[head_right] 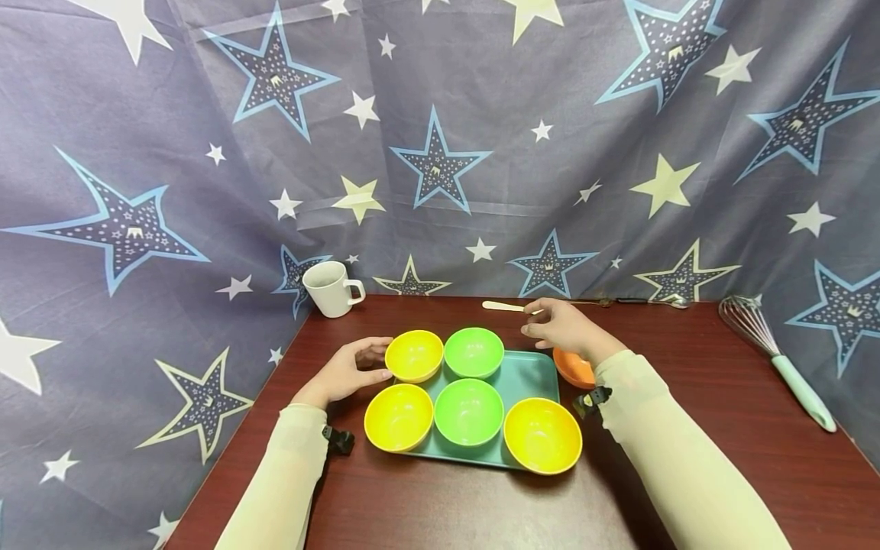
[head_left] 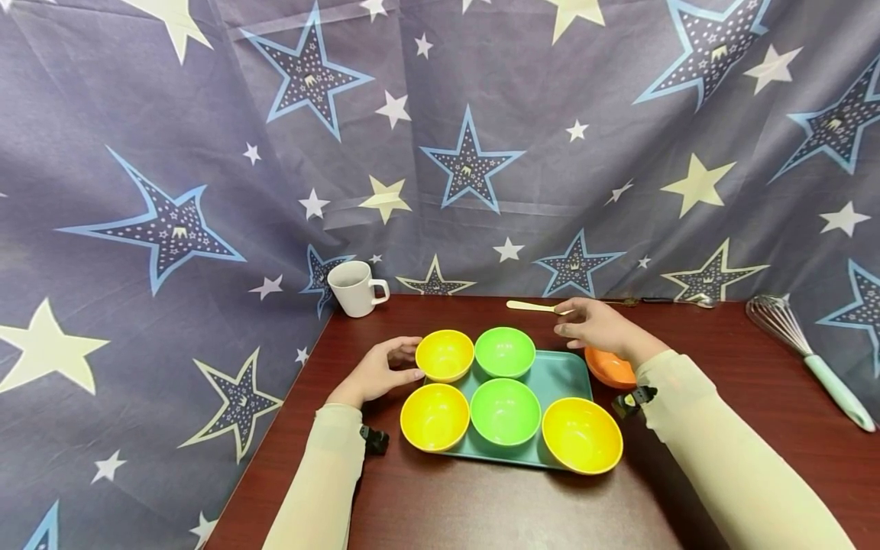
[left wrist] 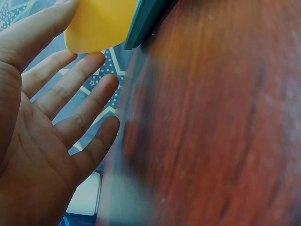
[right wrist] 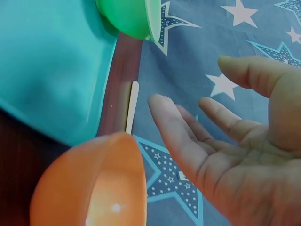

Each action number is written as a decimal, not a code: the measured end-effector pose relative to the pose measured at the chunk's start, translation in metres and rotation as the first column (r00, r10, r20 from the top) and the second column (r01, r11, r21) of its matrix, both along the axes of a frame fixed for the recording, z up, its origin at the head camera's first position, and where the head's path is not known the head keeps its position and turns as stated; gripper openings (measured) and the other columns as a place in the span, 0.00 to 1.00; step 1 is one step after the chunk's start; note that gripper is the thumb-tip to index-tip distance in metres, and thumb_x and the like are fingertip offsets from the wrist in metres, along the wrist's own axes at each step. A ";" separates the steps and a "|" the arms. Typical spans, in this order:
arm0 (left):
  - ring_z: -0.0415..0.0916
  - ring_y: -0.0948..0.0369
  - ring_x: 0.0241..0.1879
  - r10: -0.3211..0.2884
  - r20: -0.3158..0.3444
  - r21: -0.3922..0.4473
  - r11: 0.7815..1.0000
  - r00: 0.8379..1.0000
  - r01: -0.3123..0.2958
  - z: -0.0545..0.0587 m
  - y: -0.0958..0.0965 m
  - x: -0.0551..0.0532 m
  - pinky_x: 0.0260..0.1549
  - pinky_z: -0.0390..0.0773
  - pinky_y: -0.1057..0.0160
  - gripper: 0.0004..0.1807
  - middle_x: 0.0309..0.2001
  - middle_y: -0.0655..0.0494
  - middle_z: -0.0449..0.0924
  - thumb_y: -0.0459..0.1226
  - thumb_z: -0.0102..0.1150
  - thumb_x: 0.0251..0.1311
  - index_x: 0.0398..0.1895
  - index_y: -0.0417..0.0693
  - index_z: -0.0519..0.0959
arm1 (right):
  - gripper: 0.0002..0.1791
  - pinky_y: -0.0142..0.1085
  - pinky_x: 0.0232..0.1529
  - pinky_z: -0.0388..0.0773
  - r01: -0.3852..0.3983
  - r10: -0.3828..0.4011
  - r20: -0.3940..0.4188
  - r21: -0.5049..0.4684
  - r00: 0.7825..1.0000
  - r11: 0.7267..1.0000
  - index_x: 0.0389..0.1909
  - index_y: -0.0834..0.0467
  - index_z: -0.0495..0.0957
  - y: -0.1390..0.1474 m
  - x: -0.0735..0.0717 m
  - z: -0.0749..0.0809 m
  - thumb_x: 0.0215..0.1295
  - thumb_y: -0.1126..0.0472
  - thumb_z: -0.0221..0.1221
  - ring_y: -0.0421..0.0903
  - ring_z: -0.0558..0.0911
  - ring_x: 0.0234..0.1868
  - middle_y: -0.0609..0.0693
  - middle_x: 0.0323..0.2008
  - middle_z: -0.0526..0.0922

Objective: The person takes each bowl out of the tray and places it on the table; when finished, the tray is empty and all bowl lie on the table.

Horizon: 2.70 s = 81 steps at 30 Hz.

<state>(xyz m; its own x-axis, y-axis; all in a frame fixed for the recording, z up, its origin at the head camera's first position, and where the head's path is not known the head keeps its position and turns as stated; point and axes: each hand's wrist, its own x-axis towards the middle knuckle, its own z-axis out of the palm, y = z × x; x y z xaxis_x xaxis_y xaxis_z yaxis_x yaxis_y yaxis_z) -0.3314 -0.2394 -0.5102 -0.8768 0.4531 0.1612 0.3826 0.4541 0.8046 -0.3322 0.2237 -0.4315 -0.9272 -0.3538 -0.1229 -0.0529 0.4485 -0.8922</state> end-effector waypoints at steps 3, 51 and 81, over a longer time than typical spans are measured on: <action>0.80 0.49 0.58 0.003 0.001 -0.004 1.000 1.000 -0.003 0.000 0.000 0.000 0.62 0.75 0.42 0.35 0.57 0.51 0.83 0.41 0.77 0.61 0.71 0.49 0.75 | 0.29 0.53 0.56 0.82 -0.042 0.042 0.027 -0.021 0.999 0.999 0.72 0.68 0.66 -0.004 -0.003 0.000 0.77 0.61 0.61 0.68 0.79 0.62 0.71 0.64 0.72; 0.79 0.56 0.59 0.030 0.019 -0.057 0.998 0.999 -0.029 -0.001 -0.003 -0.004 0.63 0.75 0.48 0.35 0.58 0.57 0.83 0.45 0.77 0.61 0.71 0.55 0.75 | 0.27 0.55 0.51 0.84 -0.233 0.246 0.254 -0.081 0.935 0.969 0.74 0.73 0.62 -0.053 -0.032 -0.023 0.78 0.72 0.53 0.58 0.83 0.56 0.71 0.64 0.73; 0.80 0.51 0.59 0.006 0.005 -0.024 1.000 1.000 -0.006 0.003 0.000 0.000 0.63 0.75 0.44 0.36 0.58 0.52 0.84 0.43 0.76 0.62 0.72 0.50 0.74 | 0.27 0.51 0.43 0.87 -0.128 0.136 0.204 -0.051 0.970 0.990 0.68 0.73 0.70 -0.054 -0.026 -0.017 0.68 0.80 0.56 0.55 0.87 0.42 0.68 0.50 0.78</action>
<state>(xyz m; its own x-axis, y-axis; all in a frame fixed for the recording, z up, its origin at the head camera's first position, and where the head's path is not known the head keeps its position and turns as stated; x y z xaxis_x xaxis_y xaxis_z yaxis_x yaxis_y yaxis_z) -0.3312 -0.2395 -0.5073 -0.8804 0.4513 0.1460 0.3757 0.4757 0.7953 -0.3577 0.1696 -0.4490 -0.8280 -0.4792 -0.2911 0.0777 0.4161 -0.9060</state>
